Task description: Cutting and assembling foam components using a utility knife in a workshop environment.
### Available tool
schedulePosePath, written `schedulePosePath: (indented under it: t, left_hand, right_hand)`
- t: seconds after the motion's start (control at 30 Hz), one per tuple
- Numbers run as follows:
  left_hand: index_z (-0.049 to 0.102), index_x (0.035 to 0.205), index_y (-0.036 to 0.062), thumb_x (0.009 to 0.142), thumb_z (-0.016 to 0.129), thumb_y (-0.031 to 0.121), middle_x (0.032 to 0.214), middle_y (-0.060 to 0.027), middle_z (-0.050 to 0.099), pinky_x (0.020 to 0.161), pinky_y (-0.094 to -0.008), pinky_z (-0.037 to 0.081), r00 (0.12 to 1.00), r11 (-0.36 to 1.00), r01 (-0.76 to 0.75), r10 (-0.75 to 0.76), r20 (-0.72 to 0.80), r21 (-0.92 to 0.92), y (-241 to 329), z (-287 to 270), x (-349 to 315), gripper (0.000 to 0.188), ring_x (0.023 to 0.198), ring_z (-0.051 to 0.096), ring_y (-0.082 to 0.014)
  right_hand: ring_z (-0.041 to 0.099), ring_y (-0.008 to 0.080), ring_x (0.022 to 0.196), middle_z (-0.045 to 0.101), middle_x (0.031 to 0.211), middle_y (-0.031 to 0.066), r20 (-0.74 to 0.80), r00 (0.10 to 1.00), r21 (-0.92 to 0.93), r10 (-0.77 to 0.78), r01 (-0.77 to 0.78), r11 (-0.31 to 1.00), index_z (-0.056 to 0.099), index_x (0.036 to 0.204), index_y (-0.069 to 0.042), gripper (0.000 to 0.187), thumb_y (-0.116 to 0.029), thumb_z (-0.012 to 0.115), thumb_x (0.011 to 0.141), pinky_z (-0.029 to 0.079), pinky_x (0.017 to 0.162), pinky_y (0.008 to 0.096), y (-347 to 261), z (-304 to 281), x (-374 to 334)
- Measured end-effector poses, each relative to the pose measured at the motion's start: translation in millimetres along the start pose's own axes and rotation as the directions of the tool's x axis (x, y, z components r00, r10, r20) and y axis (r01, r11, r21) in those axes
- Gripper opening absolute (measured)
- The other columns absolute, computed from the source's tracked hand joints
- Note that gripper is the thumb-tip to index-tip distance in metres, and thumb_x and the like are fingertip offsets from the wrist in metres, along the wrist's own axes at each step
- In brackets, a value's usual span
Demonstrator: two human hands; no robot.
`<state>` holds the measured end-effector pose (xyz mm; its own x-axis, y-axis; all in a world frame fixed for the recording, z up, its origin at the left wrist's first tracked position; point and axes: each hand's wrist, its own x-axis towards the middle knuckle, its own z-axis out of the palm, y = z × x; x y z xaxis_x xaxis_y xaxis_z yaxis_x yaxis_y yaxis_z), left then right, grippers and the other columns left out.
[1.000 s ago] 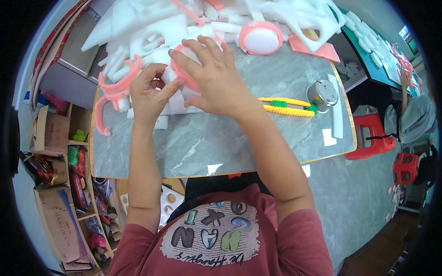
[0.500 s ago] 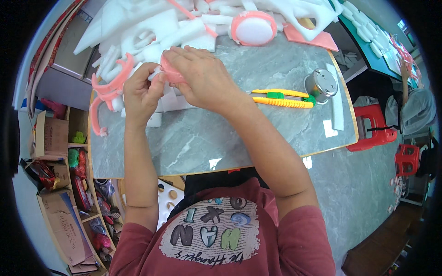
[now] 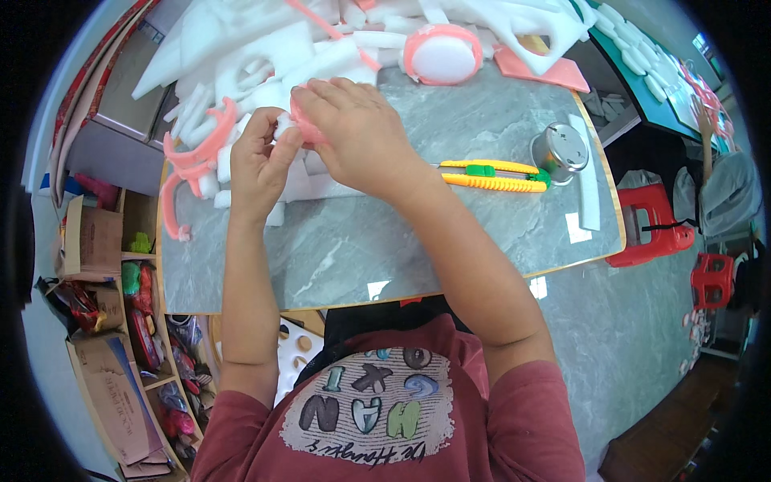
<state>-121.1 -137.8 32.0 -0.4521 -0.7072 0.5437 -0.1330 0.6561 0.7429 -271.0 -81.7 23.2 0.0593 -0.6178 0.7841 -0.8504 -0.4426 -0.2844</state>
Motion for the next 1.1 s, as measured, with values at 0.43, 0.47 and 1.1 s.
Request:
schedulePosePath:
  t: [0.43, 0.47, 1.1]
  left_hand:
    - [0.058, 0.083, 0.0012, 0.087, 0.060, 0.020, 0.057, -0.0020, 0.051, 0.045, -0.0238, 0.032, 0.997, 0.997, 0.073, -0.073, 0.013, 0.026, 5, -5, 0, 0.019, 0.050, 0.039, -0.0054]
    - [0.058, 0.083, 0.0010, 0.088, 0.058, 0.019, 0.058, -0.0020, 0.052, 0.045, -0.0239, 0.033, 1.000, 1.000, 0.020, -0.020, -0.012, 0.015, 2, -4, -1, 0.018, 0.049, 0.041, -0.0057]
    - [0.056, 0.085, 0.0012, 0.093, 0.045, 0.017, 0.058, 0.0007, 0.046, 0.047, -0.0230, 0.034, 0.995, 0.985, 0.000, -0.017, -0.099, -0.171, 7, -4, -4, 0.021, 0.050, 0.040, -0.0063]
  right_hand:
    - [0.060, 0.0306, 0.096, 0.061, 0.109, 0.0142, 0.069, 0.992, 0.227, 0.104, -0.117, 0.967, 0.053, 0.118, -0.004, 0.040, -0.006, 0.059, 0.078, 0.049, 0.080, 0.0350, -11, 7, -2]
    - [0.060, 0.0312, 0.094, 0.062, 0.107, 0.0141, 0.048, 0.994, 0.241, 0.102, -0.110, 0.964, 0.053, 0.115, -0.003, 0.038, -0.008, 0.060, 0.078, 0.050, 0.077, 0.0371, -12, 7, -1]
    - [0.059, 0.0314, 0.101, 0.059, 0.115, 0.0175, 0.044, 0.989, 0.450, 0.139, -0.143, 0.882, 0.052, 0.120, -0.002, 0.046, -0.010, 0.065, 0.076, 0.049, 0.084, 0.0344, -12, 2, 0]
